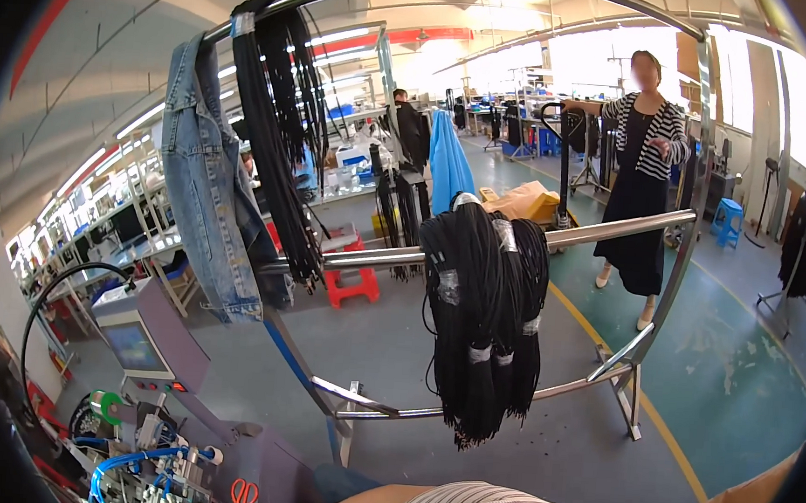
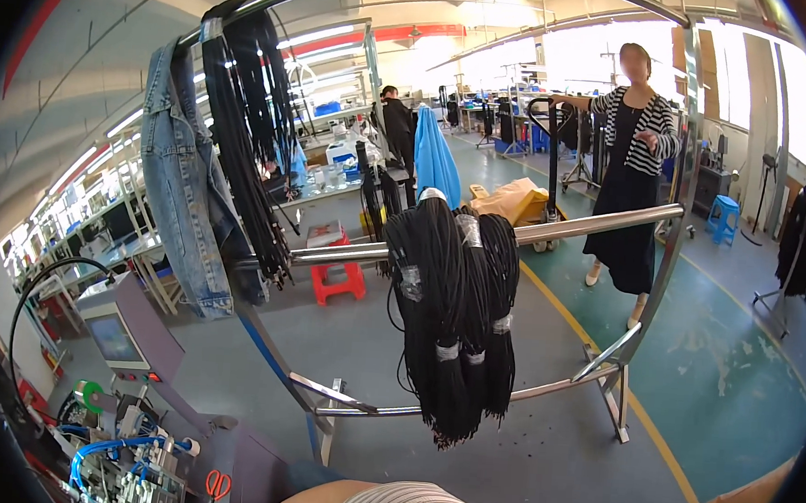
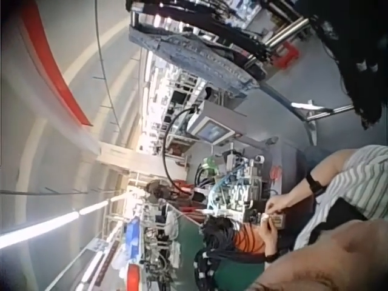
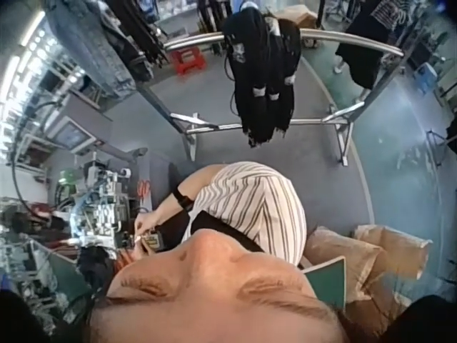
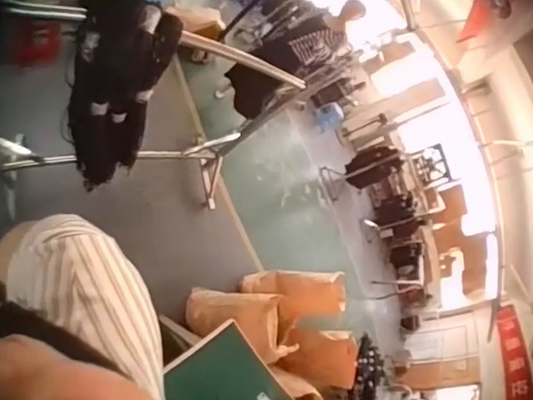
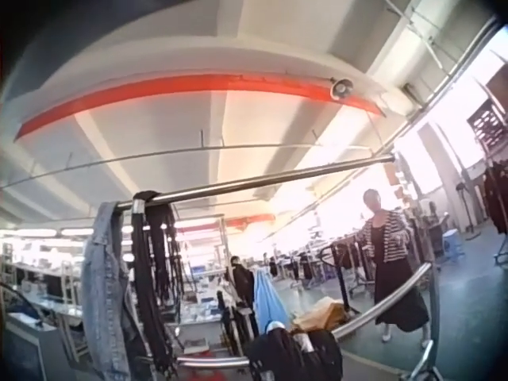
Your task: The person inserts the ends of wires into a machine for processing, then removes them and sets the bundle aside before repeating the process with a new bundle.
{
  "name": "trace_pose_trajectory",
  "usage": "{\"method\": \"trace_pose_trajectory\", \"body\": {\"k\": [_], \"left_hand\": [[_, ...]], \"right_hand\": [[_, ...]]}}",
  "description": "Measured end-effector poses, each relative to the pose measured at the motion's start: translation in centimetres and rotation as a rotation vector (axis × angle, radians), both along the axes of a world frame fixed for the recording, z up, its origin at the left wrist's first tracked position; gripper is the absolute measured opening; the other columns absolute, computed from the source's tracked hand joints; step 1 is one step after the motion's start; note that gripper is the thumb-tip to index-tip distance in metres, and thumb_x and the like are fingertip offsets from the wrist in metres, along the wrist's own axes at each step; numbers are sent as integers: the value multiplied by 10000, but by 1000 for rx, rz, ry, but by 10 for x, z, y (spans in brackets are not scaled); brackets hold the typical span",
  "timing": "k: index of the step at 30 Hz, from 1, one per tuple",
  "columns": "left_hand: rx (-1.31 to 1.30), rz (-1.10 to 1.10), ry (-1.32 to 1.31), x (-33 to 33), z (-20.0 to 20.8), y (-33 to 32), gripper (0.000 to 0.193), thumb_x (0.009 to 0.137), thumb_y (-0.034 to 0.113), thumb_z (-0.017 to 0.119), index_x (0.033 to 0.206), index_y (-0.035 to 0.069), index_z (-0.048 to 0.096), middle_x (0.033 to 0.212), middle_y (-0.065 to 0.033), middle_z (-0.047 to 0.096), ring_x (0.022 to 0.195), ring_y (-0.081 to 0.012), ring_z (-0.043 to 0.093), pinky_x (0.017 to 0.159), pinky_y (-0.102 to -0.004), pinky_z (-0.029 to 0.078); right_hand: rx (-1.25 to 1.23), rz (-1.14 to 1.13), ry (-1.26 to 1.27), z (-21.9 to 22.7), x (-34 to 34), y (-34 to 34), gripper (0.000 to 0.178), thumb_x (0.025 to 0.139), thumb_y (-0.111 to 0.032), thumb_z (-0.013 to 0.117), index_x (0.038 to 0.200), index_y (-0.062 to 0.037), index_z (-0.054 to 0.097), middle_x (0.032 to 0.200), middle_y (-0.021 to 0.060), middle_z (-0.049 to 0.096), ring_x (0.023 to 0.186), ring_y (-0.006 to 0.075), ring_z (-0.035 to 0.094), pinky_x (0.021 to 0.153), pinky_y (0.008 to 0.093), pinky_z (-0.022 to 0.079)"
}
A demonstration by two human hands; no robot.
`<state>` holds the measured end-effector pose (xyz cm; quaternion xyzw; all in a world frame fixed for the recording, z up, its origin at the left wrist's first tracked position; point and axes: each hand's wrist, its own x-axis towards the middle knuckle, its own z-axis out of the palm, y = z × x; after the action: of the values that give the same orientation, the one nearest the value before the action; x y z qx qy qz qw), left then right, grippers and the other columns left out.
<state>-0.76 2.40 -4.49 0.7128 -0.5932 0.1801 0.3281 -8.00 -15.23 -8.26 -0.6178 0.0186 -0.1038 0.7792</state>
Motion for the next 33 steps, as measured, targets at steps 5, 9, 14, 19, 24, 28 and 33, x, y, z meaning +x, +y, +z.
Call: {"method": "trace_pose_trajectory", "body": {"k": [5,9,14,19,24,28,33], "left_hand": [[-15,39,-141,12,-13,1,184,934,161,624,1008,5,687,780,-195,647,680,-370,618,610,-433,495],[-17,31,-177,10,-12,0,183,927,155,636,1033,15,688,796,-197,656,700,-381,626,615,-443,503],[41,55,-84,13,-17,1,215,949,194,607,1068,33,686,849,-198,672,765,-382,644,671,-446,514],[45,111,-54,10,-16,1,219,938,193,630,1088,44,685,824,-171,652,753,-365,624,674,-438,501],[17,156,219,-5,2,3,209,979,133,598,1092,-25,673,940,-170,688,812,-265,652,774,-342,531],[100,236,206,-17,19,-5,187,971,123,605,1080,-9,679,963,-183,696,856,-322,675,769,-343,535],[-12,277,378,-19,26,-13,46,873,26,609,837,13,635,607,-134,559,500,-240,560,477,-361,412]], "right_hand": [[93,-5,10,-10,16,3,201,924,-224,664,980,-50,749,741,46,699,564,107,614,454,236,427],[114,-35,8,-16,15,-2,204,925,-228,661,975,-51,749,740,45,699,559,104,608,457,239,428],[123,-58,-4,-23,20,-5,205,923,-232,663,972,-52,749,739,42,698,555,103,603,463,243,431],[161,-33,-3,-32,35,9,206,922,-235,665,969,-54,749,739,40,698,552,103,598,468,246,433],[109,-9,-12,-37,45,17,206,906,-247,687,965,-60,751,745,38,700,559,113,600,494,254,454],[41,82,85,29,5,8,152,917,-157,593,957,-45,688,789,-5,671,688,67,625,541,257,495],[-259,34,-79,46,-1,-5,215,953,-97,570,1135,-20,657,1038,116,636,947,185,638,806,308,507]]}}
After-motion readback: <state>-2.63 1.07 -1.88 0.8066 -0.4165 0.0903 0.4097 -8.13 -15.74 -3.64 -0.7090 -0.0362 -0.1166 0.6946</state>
